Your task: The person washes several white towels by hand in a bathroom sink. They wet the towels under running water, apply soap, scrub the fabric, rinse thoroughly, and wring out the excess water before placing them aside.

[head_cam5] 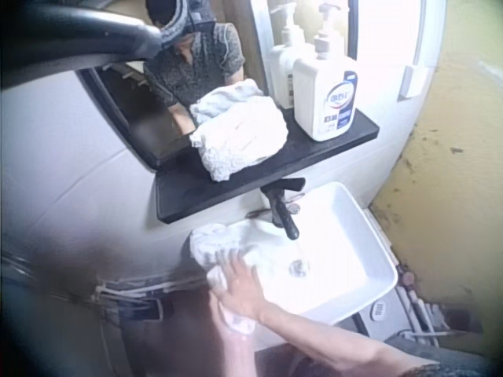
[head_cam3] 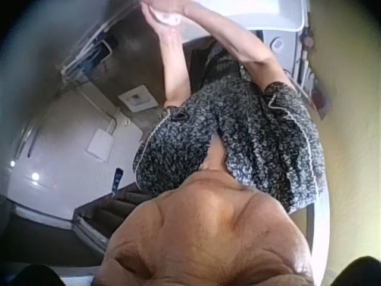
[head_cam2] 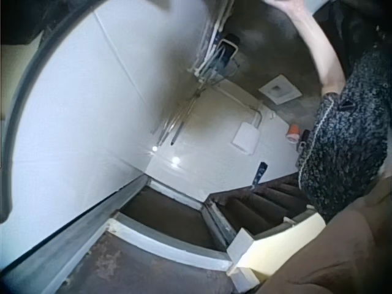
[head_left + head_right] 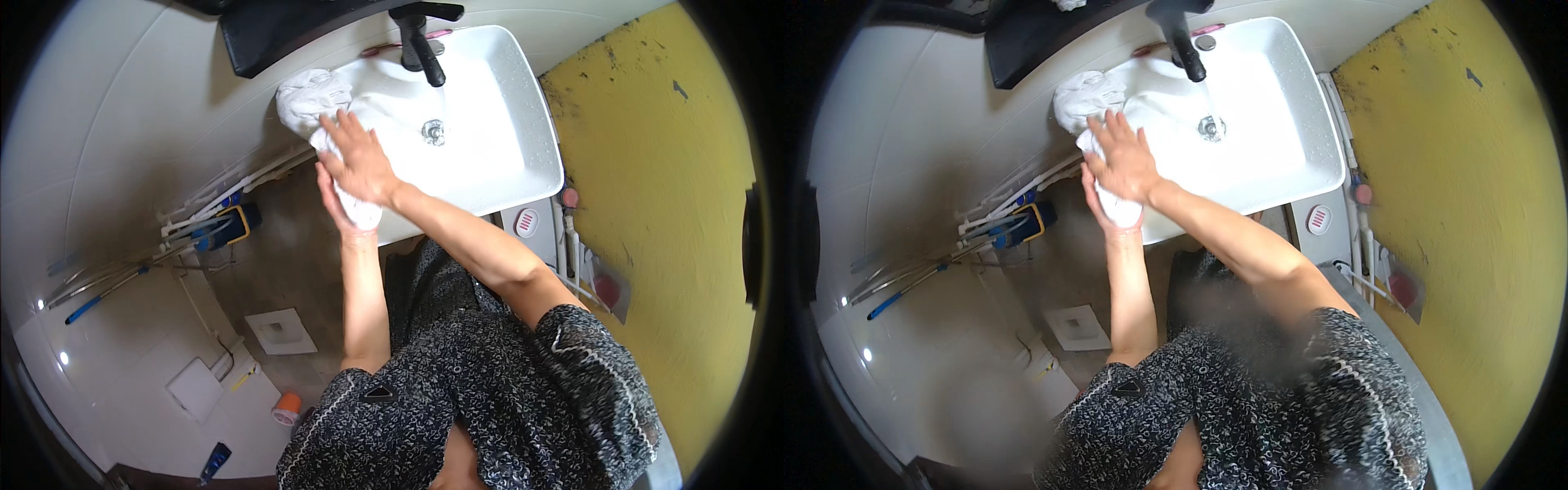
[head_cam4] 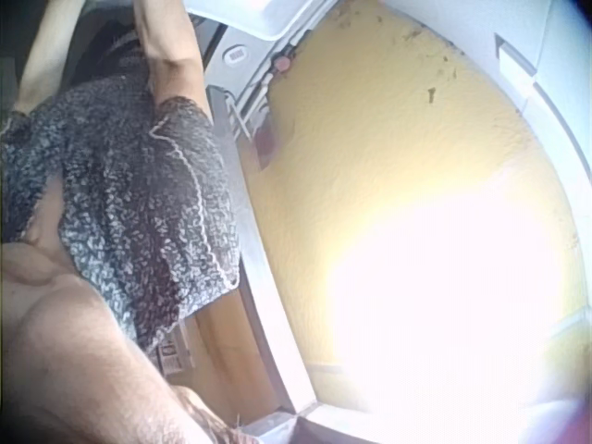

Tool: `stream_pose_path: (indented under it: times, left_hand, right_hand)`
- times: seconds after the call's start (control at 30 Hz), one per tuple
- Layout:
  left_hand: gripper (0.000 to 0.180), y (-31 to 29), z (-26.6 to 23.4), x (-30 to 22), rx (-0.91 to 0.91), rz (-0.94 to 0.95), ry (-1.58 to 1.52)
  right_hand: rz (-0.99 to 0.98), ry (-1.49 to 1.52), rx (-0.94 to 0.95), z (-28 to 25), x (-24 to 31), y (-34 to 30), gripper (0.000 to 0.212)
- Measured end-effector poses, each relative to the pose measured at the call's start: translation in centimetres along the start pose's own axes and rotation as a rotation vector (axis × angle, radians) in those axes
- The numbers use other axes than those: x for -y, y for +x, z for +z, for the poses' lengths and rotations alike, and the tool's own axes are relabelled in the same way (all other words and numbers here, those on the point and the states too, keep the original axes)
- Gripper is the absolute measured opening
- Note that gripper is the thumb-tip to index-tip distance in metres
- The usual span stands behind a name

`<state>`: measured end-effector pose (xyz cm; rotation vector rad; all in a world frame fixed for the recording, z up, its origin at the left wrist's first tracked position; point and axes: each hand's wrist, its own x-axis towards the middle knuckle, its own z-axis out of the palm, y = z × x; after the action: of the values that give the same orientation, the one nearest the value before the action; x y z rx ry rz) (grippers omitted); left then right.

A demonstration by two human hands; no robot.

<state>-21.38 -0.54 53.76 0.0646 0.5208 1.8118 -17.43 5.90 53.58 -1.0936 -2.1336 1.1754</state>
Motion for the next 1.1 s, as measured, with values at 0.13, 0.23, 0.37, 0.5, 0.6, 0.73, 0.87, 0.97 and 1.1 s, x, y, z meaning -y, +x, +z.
stream_pose_path:
  times: [0.13,0.23,0.37,0.5,0.6,0.73,0.87,0.97,1.1]
  left_hand:
    - [0.063,0.4,-5.0,0.1,0.158,0.101,-0.025]
    - [0.061,0.5,-5.7,0.6,-0.036,0.252,0.423]
    - [0.048,0.4,-0.5,1.5,-0.192,-0.004,0.042]
    - [0.055,0.2,1.4,1.1,-0.056,0.092,-0.043]
    - [0.060,0.5,2.7,-0.4,-0.257,0.111,-0.275]
    - [0.069,-0.4,0.1,-1.3,-0.196,0.025,-0.473]
    - [0.075,1.8,0.2,0.1,0.048,0.145,0.415]
    - [0.077,3.5,-3.7,2.0,0.132,-0.098,-0.471]
    - [0.066,4.5,-1.1,1.6,0.174,-0.121,-0.463]
  right_hand:
    - [-0.225,-0.081,0.157,0.0,3.3,-5.3,0.051]
    - [-0.277,-0.168,0.144,0.2,1.6,-0.5,0.046]
    - [0.144,0.165,-0.131,-0.7,-2.3,3.9,0.045]
    - [0.546,1.430,-0.345,0.8,-6.6,2.2,0.044]
    - [0.800,1.924,-0.360,-3.3,-1.6,-0.5,0.046]
    - [0.689,1.921,-0.297,-5.0,-0.2,-1.0,0.051]
    - [0.481,1.756,-0.119,-6.6,0.2,-2.7,0.053]
    - [0.528,1.479,0.034,-7.3,-0.5,-3.6,0.037]
    - [0.572,1.280,-0.221,-8.0,-1.3,-3.3,0.027]
